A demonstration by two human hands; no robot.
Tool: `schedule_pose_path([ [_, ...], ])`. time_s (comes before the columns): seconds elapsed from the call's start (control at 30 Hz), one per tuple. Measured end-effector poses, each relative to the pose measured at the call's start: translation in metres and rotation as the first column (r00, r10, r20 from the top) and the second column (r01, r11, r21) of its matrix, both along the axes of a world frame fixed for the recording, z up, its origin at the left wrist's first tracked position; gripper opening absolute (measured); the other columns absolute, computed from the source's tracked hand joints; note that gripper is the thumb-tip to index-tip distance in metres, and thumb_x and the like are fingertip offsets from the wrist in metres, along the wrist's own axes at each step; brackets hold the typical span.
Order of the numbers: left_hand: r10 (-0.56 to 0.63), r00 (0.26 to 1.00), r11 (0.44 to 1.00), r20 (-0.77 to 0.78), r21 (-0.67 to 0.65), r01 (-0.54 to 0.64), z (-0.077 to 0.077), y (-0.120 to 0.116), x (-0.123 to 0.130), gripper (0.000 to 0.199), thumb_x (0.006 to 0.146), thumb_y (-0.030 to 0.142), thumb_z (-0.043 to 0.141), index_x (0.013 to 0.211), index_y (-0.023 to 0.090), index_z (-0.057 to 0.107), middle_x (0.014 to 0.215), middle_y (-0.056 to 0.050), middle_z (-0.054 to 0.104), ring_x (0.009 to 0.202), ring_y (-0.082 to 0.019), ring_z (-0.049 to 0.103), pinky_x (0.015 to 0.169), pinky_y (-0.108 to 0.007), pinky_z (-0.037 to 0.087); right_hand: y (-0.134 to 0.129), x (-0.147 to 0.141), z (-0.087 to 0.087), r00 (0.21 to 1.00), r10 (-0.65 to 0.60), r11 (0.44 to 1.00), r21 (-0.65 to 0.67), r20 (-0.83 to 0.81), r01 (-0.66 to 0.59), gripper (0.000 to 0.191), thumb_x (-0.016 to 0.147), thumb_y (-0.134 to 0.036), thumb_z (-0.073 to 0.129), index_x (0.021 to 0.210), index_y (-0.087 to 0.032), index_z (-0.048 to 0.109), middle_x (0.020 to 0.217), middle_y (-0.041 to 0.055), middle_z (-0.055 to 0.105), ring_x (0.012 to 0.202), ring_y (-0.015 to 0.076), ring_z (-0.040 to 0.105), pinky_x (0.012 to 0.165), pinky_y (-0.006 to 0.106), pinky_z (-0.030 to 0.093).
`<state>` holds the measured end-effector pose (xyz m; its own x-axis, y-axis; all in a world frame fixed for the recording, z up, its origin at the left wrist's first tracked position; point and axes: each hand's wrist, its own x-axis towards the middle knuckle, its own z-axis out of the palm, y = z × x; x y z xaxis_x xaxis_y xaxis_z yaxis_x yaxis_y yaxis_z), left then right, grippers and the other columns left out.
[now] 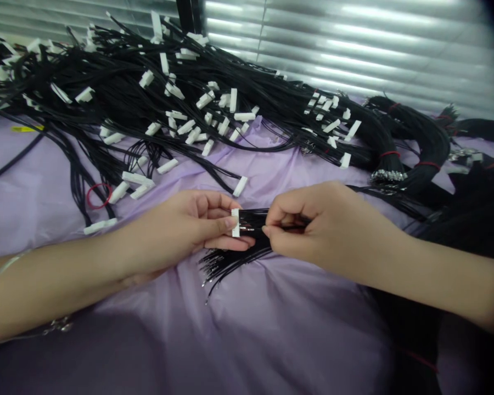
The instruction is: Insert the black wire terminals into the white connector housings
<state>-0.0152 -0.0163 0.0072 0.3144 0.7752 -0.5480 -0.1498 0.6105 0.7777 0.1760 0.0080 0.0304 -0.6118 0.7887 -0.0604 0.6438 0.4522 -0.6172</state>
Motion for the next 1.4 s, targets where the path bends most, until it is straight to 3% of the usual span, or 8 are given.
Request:
schedule_pose_path([
  [0.43,-0.034,0.999,0.999,-0.004,0.01,0.034,-0.002,0.0,0.0,0.01,0.087,0.004,0.055,0.085,0.011,0.061,0.081,-0.005,0.073,0.076,-0.013,0.072,0.073,-0.015,0.057,-0.002,-0.002,-0.001,0.999,0.045,0.998,0.033,0.0,-0.045,0.014,0.071,-0.014,0.056,0.06,-0.018,0.064,0.049,-0.0062,0.053,0.046,0.0038,0.043,0.047,0.019,0.031],
  [0.63,-0.023,1.0,1.0,0.001,0.009,0.023,0.001,0.001,0.002,0.01,0.084,0.003,0.058,0.08,0.011,0.062,0.074,-0.003,0.071,0.071,-0.011,0.071,0.07,-0.016,0.057,-0.004,-0.005,-0.004,0.998,0.041,0.995,0.086,0.04,-0.044,0.016,0.073,-0.016,0.054,0.062,-0.017,0.066,0.049,-0.0052,0.055,0.045,0.0045,0.044,0.047,0.021,0.029],
  [0.83,-0.027,0.999,0.999,-0.028,0.025,0.028,0.0,0.0,0.002,0.006,0.081,0.01,0.065,0.078,0.014,0.063,0.071,-0.002,0.071,0.073,-0.013,0.071,0.072,-0.019,0.057,-0.005,-0.005,-0.008,0.995,0.096,0.993,0.058,0.036,-0.098,0.02,0.08,-0.02,0.052,0.064,-0.017,0.064,0.052,-0.0052,0.055,0.046,0.0041,0.043,0.047,0.021,0.027],
  [1.13,-0.037,0.998,0.998,-0.055,0.056,0.04,-0.004,-0.002,0.001,0.006,0.082,0.009,0.063,0.082,0.014,0.06,0.073,-0.003,0.073,0.07,-0.013,0.071,0.069,-0.017,0.056,-0.01,-0.014,-0.01,0.987,0.136,0.981,0.126,0.09,-0.146,0.023,0.085,-0.017,0.05,0.066,-0.014,0.062,0.059,-0.0027,0.055,0.054,0.0062,0.042,0.055,0.024,0.027],
  [1.3,-0.041,0.999,0.998,-0.034,0.05,0.043,0.0,-0.002,0.002,0.008,0.083,0.006,0.061,0.083,0.014,0.06,0.073,-0.002,0.072,0.069,-0.011,0.071,0.068,-0.016,0.057,-0.004,-0.005,-0.002,0.974,0.225,0.955,0.191,0.032,-0.227,0.019,0.086,-0.017,0.053,0.071,-0.013,0.064,0.067,-0.001,0.059,0.061,0.0068,0.047,0.059,0.021,0.033],
  [1.4,-0.047,0.998,0.999,-0.046,0.018,0.048,0.003,-0.001,0.003,0.009,0.084,0.004,0.058,0.084,0.013,0.06,0.078,-0.004,0.072,0.074,-0.013,0.071,0.069,-0.016,0.057,0.002,0.003,0.001,0.977,0.211,0.941,0.265,0.028,-0.211,0.017,0.085,-0.014,0.052,0.073,-0.012,0.065,0.072,0.0009,0.059,0.066,0.0078,0.049,0.062,0.021,0.036],
])
